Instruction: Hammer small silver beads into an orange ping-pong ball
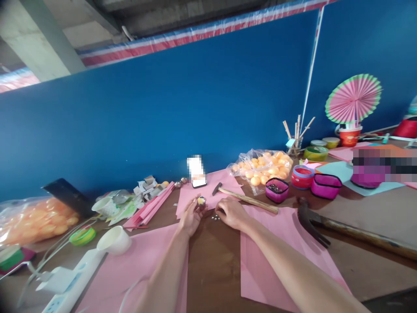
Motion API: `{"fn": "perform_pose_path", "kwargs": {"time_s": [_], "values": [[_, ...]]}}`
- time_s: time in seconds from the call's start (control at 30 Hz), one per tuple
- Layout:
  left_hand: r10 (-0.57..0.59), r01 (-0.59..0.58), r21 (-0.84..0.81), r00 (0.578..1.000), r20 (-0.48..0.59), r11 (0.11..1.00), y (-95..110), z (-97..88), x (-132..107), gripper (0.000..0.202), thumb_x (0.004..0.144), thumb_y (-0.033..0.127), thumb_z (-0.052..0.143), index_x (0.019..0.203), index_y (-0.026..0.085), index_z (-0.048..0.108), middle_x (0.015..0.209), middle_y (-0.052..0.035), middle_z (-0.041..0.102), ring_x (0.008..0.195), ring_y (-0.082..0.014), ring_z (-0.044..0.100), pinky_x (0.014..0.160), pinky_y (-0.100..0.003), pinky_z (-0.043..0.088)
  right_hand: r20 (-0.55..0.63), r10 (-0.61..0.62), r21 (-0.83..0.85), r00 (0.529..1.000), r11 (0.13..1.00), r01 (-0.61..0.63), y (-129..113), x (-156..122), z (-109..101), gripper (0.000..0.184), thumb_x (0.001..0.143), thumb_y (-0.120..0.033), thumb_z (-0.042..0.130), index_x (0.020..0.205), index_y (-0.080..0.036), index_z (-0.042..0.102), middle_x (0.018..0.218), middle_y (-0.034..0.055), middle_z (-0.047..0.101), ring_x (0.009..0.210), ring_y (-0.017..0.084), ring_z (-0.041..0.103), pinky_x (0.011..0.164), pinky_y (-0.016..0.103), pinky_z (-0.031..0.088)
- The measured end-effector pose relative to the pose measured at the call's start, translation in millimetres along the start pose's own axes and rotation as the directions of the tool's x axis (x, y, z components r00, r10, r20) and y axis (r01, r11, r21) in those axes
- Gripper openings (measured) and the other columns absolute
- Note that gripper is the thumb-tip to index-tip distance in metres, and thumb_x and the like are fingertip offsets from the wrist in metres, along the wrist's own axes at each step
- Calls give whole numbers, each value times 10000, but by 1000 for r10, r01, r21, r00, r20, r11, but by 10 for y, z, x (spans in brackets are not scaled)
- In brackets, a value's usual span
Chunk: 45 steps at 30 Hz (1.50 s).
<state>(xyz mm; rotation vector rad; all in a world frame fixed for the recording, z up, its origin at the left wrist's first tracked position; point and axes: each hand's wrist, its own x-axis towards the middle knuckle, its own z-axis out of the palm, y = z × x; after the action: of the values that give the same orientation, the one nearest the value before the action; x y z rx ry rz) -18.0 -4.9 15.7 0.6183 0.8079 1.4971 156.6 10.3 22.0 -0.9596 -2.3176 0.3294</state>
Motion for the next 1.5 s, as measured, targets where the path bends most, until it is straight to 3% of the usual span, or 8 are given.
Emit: {"fn": "perform_pose_path", "kwargs": {"time_s": [0.3, 0.57, 0.7, 1.03, 1.13, 1.23, 1.33, 1.5], "values": [[6, -6, 1, 1000, 12, 1000, -3, 0, -3, 336, 712, 257, 608, 1032, 158, 575, 836, -59, 632, 692, -130, 597, 700, -308, 480, -92, 36, -54, 995, 998, -41, 19, -9, 55, 151, 839, -242, 401, 782, -180, 526, 695, 30, 578, 679, 152, 529, 643, 269, 383], [-8, 8, 8, 1000, 9, 1000, 10, 23, -12, 352, 704, 250, 616, 1038, 154, 568, 805, -51, 630, 679, -139, 605, 671, -300, 481, -120, -15, 48, 993, 999, 21, 29, 10, 69, 144, 839, -230, 419, 762, -183, 531, 756, 31, 579, 731, 149, 528, 677, 267, 396], [7, -7, 15, 1000, 26, 1000, -9, 4, -13, 367, 715, 273, 604, 1061, 163, 553, 818, -48, 629, 692, -140, 608, 691, -305, 479, -96, 24, 84, 995, 996, -16, 13, 17, 47, 150, 839, -235, 419, 753, -185, 531, 749, 28, 583, 737, 154, 536, 677, 272, 403], [35, -39, 58, 997, 71, 998, -19, 2, -32, 407, 715, 277, 603, 1104, 183, 528, 879, -50, 621, 746, -145, 608, 744, -319, 469, -240, 144, 291, 960, 954, -70, -1, 45, 26, 129, 811, -255, 453, 825, -178, 555, 783, 36, 615, 765, 170, 572, 719, 281, 427], [61, -68, 74, 994, 92, 995, -36, 14, -41, 436, 691, 240, 630, 1112, 201, 524, 893, -34, 612, 779, -138, 604, 779, -315, 459, -254, 207, 361, 945, 926, -106, 13, 55, 8, 159, 798, -294, 467, 854, -179, 562, 819, 42, 624, 799, 181, 570, 739, 290, 426], [72, -83, 93, 990, 118, 992, -60, 32, -49, 448, 685, 244, 638, 1117, 209, 523, 904, -29, 609, 788, -133, 603, 811, -325, 449, -218, 253, 454, 943, 881, -132, 37, 59, 12, 202, 793, -347, 463, 747, -181, 569, 741, 22, 619, 715, 168, 562, 691, 278, 428], [40, -61, 145, 989, 143, 988, -74, 46, -68, 453, 694, 270, 629, 1129, 206, 520, 920, -42, 611, 789, -135, 600, 807, -340, 456, -135, 317, 562, 939, 805, -191, 53, 62, 28, 252, 770, -407, 481, 708, -181, 575, 639, 2, 590, 613, 152, 537, 616, 265, 419], [21, -51, 196, 988, 153, 979, -77, 61, -80, 454, 706, 287, 616, 1141, 212, 513, 943, -45, 609, 760, -123, 597, 771, -321, 470, -54, 377, 714, 924, 662, -228, 4, 74, 12, 252, 748, -403, 503, 800, -175, 594, 649, 4, 581, 583, 136, 516, 566, 253, 400]]}}
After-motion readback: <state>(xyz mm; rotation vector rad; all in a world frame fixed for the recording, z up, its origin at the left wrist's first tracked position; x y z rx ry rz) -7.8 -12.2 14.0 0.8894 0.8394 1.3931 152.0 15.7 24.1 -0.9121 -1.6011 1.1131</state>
